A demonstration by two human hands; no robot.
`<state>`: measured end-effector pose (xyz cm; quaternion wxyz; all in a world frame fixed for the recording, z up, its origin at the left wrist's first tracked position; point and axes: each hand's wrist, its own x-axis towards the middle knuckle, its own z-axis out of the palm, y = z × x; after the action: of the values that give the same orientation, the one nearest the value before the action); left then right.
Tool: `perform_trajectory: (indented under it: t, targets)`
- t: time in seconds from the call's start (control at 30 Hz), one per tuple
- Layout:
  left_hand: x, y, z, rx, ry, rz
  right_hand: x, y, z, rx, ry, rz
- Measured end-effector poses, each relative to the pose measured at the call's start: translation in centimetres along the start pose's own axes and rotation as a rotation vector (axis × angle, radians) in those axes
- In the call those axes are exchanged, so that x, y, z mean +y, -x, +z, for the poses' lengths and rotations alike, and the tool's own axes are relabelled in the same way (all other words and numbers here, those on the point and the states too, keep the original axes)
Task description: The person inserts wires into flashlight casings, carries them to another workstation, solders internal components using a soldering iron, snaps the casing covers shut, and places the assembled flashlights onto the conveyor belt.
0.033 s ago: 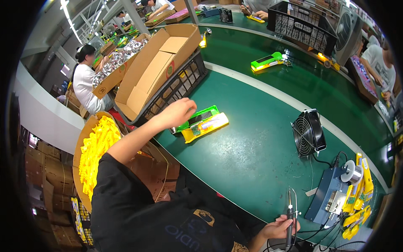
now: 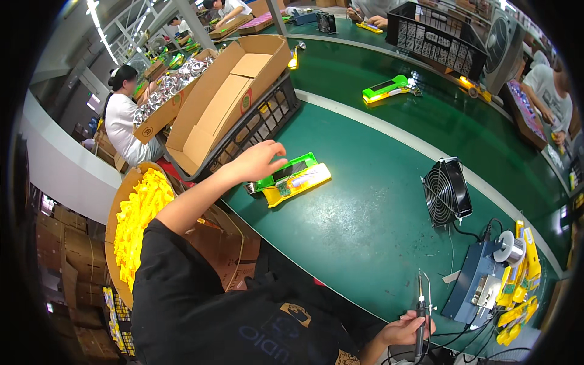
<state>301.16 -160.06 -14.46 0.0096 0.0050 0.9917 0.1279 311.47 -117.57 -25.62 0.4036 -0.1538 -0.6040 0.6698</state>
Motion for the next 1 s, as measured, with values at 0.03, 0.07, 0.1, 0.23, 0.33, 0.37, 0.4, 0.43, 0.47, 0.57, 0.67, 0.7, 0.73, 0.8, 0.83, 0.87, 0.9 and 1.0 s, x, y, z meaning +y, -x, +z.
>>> perform_trajectory:
  t: [0.03, 0.07, 0.1, 0.23, 0.33, 0.37, 0.4, 0.43, 0.47, 0.57, 0.67, 0.7, 0.73, 0.8, 0.83, 0.87, 0.9, 1.0]
  targets:
    - [0.4, -0.3, -0.1, 0.001, 0.003, 0.012, 0.1, -0.1, 0.0, 0.018, -0.009, 0.009]
    - [1.3, -0.6, -0.2, -0.074, 0.040, 0.050, 0.1, -0.1, 0.0, 0.025, -0.032, 0.021]
    - [2.1, -1.0, 0.0, -0.151, 0.075, 0.089, 0.1, 0.0, 0.0, 0.036, -0.029, 0.014]
    - [5.0, -1.9, 1.9, -0.129, -0.084, 0.130, -0.4, 0.1, 0.8, 0.126, -0.054, 0.044]
    - [4.7, -4.8, 2.2, -0.167, -0.250, 0.407, -0.5, 0.1, 0.8, 0.094, -0.053, 0.034]
    - [4.5, -5.7, 1.7, -0.171, -0.250, 0.418, -0.6, 0.1, 0.8, 0.073, -0.049, 0.040]
    - [4.2, -6.7, 1.1, -0.275, -0.261, 0.425, -0.7, 0.1, 0.9, 0.079, -0.062, 0.034]
    - [4.1, -7.5, 0.6, -0.378, -0.275, 0.430, -0.7, 0.0, 1.0, 0.089, -0.060, 0.034]
    - [4.0, -8.1, 0.8, -0.415, -0.272, 0.258, -0.7, -0.1, 1.0, 0.100, -0.095, 0.039]
    - [3.9, -7.8, 0.9, -0.538, -0.198, -0.098, -0.7, -0.1, 0.9, 0.126, -0.134, 0.053]
    - [3.9, -7.2, 2.3, -0.549, -0.205, -0.071, -0.9, 0.0, 0.9, 0.126, -0.100, 0.083]
    - [4.0, -6.8, 2.8, -0.521, -0.189, -0.054, -0.8, 0.0, 0.8, 0.119, -0.095, 0.073]
    - [4.3, -6.4, 3.2, -0.504, -0.228, -0.020, -0.7, 0.0, 0.7, 0.109, -0.089, 0.065]
    - [4.9, -6.4, 3.6, -0.504, -0.232, -0.073, -0.4, -0.2, 0.4, 0.094, -0.084, 0.068]
    - [5.2, -6.3, 3.7, -0.502, -0.231, -0.125, -0.3, -0.2, 0.2, 0.075, -0.077, 0.065]
    - [5.4, -6.3, 3.9, -0.492, -0.225, -0.150, -0.2, -0.2, 0.0, 0.076, -0.075, 0.072]
    - [5.6, -6.2, 4.2, -0.498, -0.227, -0.152, -0.2, -0.3, 0.0, 0.078, -0.085, 0.070]
    - [6.8, -6.3, 5.1, -0.479, -0.127, -0.451, 0.0, -0.3, 0.0, 0.069, -0.103, 0.062]
